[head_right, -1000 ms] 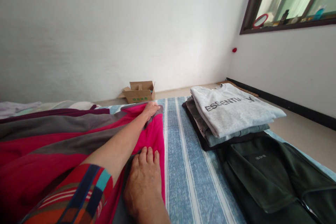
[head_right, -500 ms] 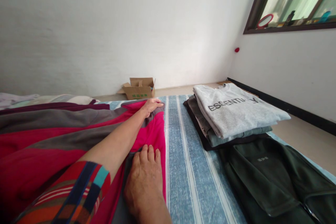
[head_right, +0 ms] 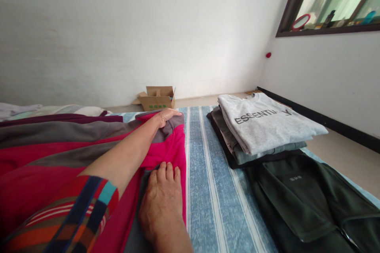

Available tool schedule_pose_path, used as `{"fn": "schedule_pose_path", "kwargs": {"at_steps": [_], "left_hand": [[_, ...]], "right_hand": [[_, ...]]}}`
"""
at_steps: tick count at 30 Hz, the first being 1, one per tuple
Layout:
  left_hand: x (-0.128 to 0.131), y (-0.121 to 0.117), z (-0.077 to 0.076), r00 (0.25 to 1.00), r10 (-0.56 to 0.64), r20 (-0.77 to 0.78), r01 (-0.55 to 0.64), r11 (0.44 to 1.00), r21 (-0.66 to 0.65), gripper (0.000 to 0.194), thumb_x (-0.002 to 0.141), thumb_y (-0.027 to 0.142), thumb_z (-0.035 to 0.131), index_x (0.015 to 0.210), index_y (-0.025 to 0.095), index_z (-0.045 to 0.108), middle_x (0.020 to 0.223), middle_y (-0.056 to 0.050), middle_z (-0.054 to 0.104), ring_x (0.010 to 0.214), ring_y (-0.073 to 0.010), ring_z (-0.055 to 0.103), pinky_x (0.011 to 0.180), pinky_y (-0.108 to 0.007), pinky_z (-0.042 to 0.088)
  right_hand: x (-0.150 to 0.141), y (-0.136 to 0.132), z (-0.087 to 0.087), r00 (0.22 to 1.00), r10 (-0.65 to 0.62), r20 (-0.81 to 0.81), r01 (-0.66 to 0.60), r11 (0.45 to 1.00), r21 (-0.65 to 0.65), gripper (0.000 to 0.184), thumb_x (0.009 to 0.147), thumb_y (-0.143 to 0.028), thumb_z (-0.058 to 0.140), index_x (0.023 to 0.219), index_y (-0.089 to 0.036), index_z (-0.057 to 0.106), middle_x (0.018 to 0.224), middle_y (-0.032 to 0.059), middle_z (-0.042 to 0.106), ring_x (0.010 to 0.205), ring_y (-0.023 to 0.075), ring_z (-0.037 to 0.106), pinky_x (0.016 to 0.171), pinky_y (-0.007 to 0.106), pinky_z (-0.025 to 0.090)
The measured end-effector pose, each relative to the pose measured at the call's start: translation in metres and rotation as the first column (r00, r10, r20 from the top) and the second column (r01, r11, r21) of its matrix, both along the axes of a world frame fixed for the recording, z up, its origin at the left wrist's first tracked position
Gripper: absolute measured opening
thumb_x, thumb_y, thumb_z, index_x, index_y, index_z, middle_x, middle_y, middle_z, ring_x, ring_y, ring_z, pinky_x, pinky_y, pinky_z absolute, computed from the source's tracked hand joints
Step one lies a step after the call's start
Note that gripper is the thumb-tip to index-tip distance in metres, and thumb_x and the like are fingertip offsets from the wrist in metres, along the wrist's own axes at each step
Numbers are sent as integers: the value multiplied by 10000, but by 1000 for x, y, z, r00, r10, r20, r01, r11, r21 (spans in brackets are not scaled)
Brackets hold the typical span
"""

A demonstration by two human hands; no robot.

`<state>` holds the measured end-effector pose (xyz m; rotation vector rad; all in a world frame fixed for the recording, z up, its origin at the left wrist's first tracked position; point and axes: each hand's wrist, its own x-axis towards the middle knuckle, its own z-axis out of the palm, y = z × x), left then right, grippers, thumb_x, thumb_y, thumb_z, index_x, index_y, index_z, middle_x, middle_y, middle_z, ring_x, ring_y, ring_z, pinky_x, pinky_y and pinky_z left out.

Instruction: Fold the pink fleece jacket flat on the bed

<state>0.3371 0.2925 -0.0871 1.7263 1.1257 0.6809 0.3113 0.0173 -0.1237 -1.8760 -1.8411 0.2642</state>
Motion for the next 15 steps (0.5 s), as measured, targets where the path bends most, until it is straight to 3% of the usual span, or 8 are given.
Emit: {"fn": "schedule_pose_path", "kwargs": {"at_steps": [7,11,15], "left_hand": [[6,3,-5,991,-17,-132,51,966,255,69,631,219,626,580,174,622,571,22,581,678,-173,560,676,-260,422],[12,-1,-15,965,43,-260,62,922,382,120,633,149,617,532,203,582,597,1,590,801,-218,572,759,-273,399],[14,-9,-27,928,101,-358,84,880,468,67,688,156,619,648,207,601,707,-22,630,890,-252,573,808,-294,373]], "right_hand": [[0,-1,0,1000,-4,0,4,1000,1,464,875,-246,369,1308,-114,472,1411,138,407,1327,283,305,1101,485,209],[1,-1,0,1000,-5,3,5,1000,-8,459,869,-249,371,1292,-110,486,1403,144,412,1320,289,312,1099,486,209],[2,-1,1,1000,-11,-11,12,1000,27,453,880,-254,347,1286,-121,497,1369,142,447,1293,298,351,1089,486,226]]}}
